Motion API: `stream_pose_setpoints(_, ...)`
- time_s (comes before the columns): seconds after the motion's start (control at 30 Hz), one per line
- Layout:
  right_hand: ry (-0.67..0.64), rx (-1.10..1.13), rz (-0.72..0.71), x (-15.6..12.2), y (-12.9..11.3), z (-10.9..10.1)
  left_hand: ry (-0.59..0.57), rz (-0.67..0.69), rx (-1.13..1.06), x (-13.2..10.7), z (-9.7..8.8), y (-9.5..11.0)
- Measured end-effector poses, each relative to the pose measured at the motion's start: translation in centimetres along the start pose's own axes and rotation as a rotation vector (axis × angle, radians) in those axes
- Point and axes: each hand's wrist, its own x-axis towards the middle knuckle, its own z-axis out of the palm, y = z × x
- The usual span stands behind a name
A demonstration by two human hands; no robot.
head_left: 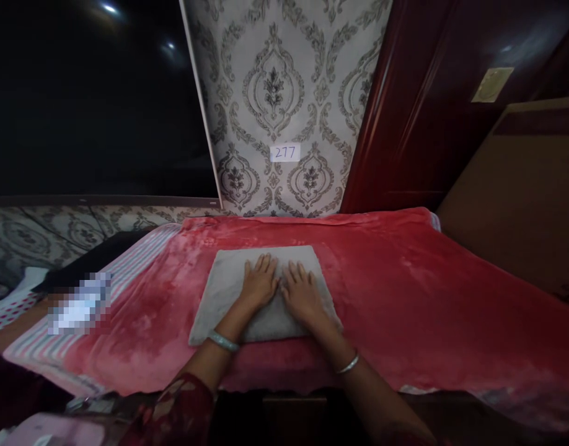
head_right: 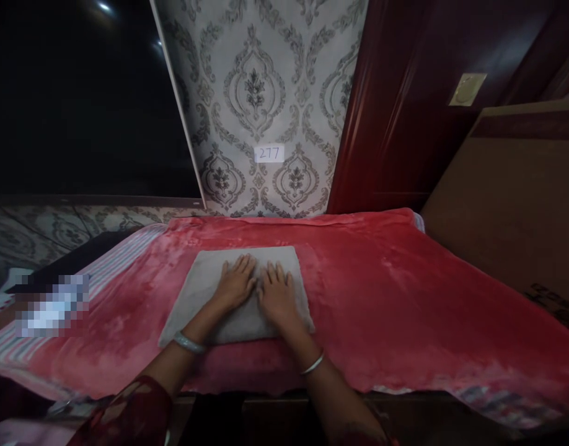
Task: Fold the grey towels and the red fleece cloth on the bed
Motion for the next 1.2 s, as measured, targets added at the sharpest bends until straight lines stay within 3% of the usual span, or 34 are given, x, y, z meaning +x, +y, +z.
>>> stream_pose_setpoints(0.17,-0.064,-0.031,-0.004,-0.5,0.4,2.3,0.013,0.037,0.03,0.4,2.5,-1.0)
stream_pose_setpoints(0.3,-0.074,-0.034,-0.007,-0.7,0.7,2.1,-0.01,0.039,0.03,1.1,2.0,-3.0)
stream_pose_setpoints(0.53,-0.092,-0.022,-0.003,-0.7,0.4,2.0,-0.038,-0.268,0.031,2.8,-0.1,-11.1)
stream_pose_setpoints(0.67,-0.108,-0.012,-0.003,-0.7,0.5,2.0,-0.045,-0.389,0.036,2.7,-0.9,-13.4)
stream_pose_setpoints(0.77,-0.152,0.026,0.006,0.4,0.8,0.6,0.032,-0.423,0.056,2.5,-1.6,-12.6)
stream_pose_setpoints(0.83,-0.129,0.062,0.023,2.2,1.0,-0.9,0.069,-0.328,0.052,2.6,-1.9,-11.2)
stream_pose_setpoints(0.93,-0.028,0.089,0.067,5.7,0.8,-2.4,0.03,-0.127,0.028,3.1,-1.6,-8.6)
stream_pose_setpoints(1.07,0.016,0.034,0.113,8.3,0.6,-0.7,0.012,-0.034,0.04,3.6,0.4,-6.0)
stream_pose_setpoints(1.2,0.003,-0.011,0.088,8.0,1.2,2.2,0.028,-0.052,0.058,3.7,1.7,-6.5)
